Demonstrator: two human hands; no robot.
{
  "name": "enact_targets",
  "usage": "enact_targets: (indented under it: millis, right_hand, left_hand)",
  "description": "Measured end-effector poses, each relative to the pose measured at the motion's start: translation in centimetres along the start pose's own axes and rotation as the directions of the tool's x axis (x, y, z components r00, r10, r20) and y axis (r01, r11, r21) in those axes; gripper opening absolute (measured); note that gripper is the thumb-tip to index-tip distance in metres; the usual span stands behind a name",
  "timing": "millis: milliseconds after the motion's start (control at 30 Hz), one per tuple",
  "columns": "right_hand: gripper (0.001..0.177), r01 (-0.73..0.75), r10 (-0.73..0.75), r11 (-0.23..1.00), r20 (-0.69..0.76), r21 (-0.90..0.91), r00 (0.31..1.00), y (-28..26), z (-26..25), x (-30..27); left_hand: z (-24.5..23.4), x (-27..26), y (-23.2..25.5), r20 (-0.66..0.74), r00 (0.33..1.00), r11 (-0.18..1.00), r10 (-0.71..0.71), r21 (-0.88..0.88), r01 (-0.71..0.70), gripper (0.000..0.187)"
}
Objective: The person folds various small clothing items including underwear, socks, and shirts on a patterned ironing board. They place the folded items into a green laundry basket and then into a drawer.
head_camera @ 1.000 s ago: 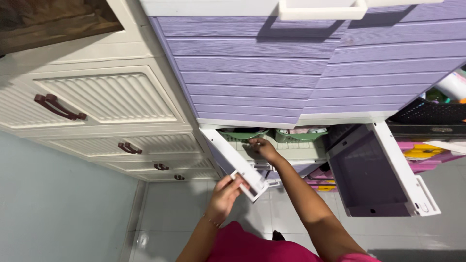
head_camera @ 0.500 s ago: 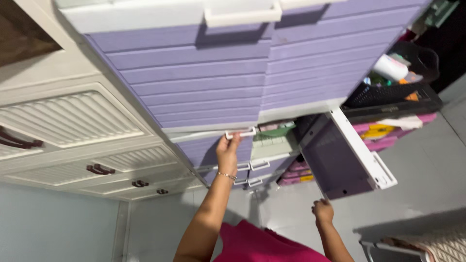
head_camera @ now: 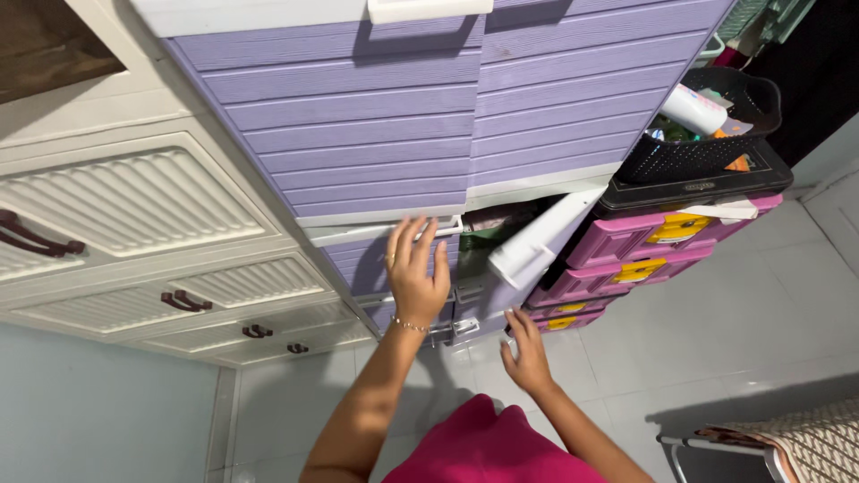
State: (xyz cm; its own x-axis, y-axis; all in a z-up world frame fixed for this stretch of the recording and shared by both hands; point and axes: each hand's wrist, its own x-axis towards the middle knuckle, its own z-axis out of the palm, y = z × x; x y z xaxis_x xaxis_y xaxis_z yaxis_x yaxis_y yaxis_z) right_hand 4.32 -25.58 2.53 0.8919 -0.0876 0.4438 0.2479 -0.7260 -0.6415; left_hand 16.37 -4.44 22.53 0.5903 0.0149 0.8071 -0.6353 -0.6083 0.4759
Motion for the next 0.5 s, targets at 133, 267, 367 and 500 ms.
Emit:
enact_targets:
  millis: [133, 267, 367, 500]
  right_hand:
    - [0.072, 0.142, -0.120, 0.958, 0.100, -0.249, 0.988, -2.6, 1.3, 8.5]
    - [0.072, 0.224, -0.130, 0.840, 0.218, -0.495, 0.967, -4.2, 4.2, 13.7]
    - [0.071, 0.199, -0.084, 0.809, 0.227, -0.554, 0.970, -4.5, 5.4, 15.8]
    - [0.071, 0.164, -0.047, 0.862, 0.247, -0.480, 0.968, -4.4, 5.1, 15.1]
  left_hand:
    - [0.7, 2.5, -0.7, 0.205, 0.972, 0.954, 0.115, 0.250, -0.165, 0.046]
    - [3.1, 2.5, -2.2, 0.285, 0.945, 0.894, 0.158, 0.365, -0.260, 0.056]
    - [4.6, 1.8, -3.5, 0.302, 0.938, 0.881, 0.170, 0.379, -0.282, 0.058]
    - [6.4, 1.5, -5.5, 0.361, 0.908, 0.820, 0.210, 0.440, -0.365, 0.071]
